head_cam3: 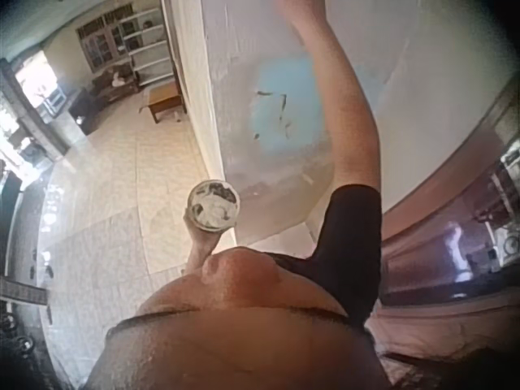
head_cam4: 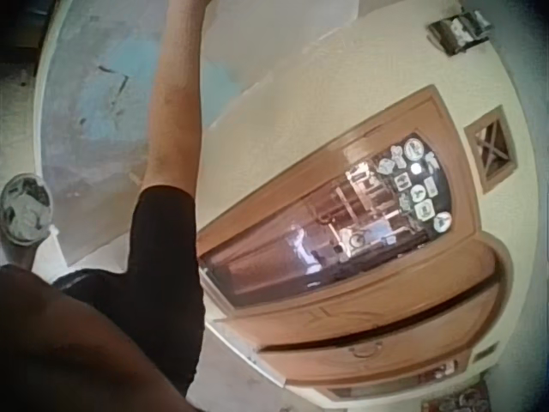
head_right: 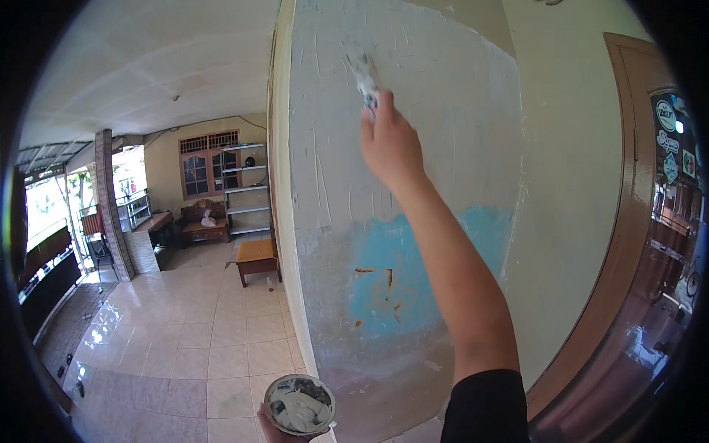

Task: The person applies wall filler compound to a damaged wall surface using a putty knife.

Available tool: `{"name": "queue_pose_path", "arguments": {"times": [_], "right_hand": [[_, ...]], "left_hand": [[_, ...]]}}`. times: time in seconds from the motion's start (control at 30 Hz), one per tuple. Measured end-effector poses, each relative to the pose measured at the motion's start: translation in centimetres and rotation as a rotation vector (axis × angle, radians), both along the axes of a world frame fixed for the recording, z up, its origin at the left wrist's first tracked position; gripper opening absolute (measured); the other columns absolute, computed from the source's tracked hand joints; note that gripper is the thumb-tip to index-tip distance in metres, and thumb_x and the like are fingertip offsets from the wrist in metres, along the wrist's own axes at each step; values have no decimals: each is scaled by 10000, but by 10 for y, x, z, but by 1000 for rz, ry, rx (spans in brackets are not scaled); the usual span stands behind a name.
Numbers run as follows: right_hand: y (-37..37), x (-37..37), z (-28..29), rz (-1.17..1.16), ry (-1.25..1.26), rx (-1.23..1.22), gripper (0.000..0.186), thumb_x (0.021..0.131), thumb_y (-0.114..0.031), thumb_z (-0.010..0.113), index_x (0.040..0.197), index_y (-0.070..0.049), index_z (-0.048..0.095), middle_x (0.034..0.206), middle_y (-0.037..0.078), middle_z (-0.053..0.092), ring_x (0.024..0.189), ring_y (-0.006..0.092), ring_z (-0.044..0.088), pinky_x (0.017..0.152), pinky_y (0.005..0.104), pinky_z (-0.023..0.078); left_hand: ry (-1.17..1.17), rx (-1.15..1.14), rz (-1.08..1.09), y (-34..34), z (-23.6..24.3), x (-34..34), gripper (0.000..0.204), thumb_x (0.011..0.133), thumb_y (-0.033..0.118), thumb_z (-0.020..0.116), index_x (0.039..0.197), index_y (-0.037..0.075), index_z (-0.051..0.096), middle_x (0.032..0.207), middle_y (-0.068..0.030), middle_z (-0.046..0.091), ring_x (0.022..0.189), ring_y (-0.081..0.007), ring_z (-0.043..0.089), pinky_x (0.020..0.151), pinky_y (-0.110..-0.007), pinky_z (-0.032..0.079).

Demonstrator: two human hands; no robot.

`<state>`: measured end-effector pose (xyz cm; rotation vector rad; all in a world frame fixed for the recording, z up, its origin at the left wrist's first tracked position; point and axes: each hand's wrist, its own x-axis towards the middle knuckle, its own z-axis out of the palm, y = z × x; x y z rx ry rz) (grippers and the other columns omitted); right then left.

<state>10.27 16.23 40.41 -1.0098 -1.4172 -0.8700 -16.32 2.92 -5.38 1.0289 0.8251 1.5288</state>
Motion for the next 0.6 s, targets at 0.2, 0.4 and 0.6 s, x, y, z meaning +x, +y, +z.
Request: {"name": "queue_pose_path", "arguments": {"times": [0.2, 0.4, 0.6], "right_hand": [[3, -15, -16, -116, -35, -219, 345, 1000, -215, 519, 1281, -52, 400, 901, 261, 674, 810, 474, 667, 708, 543, 530], [3, -8, -195, -126, -60, -339, 472, 948, -206, 601, 1357, -27, 447, 936, 207, 648, 736, 397, 673, 662, 486, 557], [-13, 8, -327, 48, 30, -392, 446, 965, -196, 595, 1321, 38, 462, 976, 253, 662, 810, 412, 682, 713, 474, 562]], "left_hand": [[84, 88, 44, 10, -25, 0, 947, 491, 157, 1017, 1288, 10, 528, 1186, -109, 652, 1076, -214, 637, 908, -401, 576], [663, 365, 237, 8, -21, -6, 1007, 465, 177, 1023, 1313, 12, 506, 1206, -109, 650, 1093, -219, 639, 915, -405, 574], [727, 316, 225, 9, -28, 2, 1122, 391, 262, 1042, 1328, 16, 475, 1193, -112, 653, 1088, -228, 640, 901, -397, 568]]}}
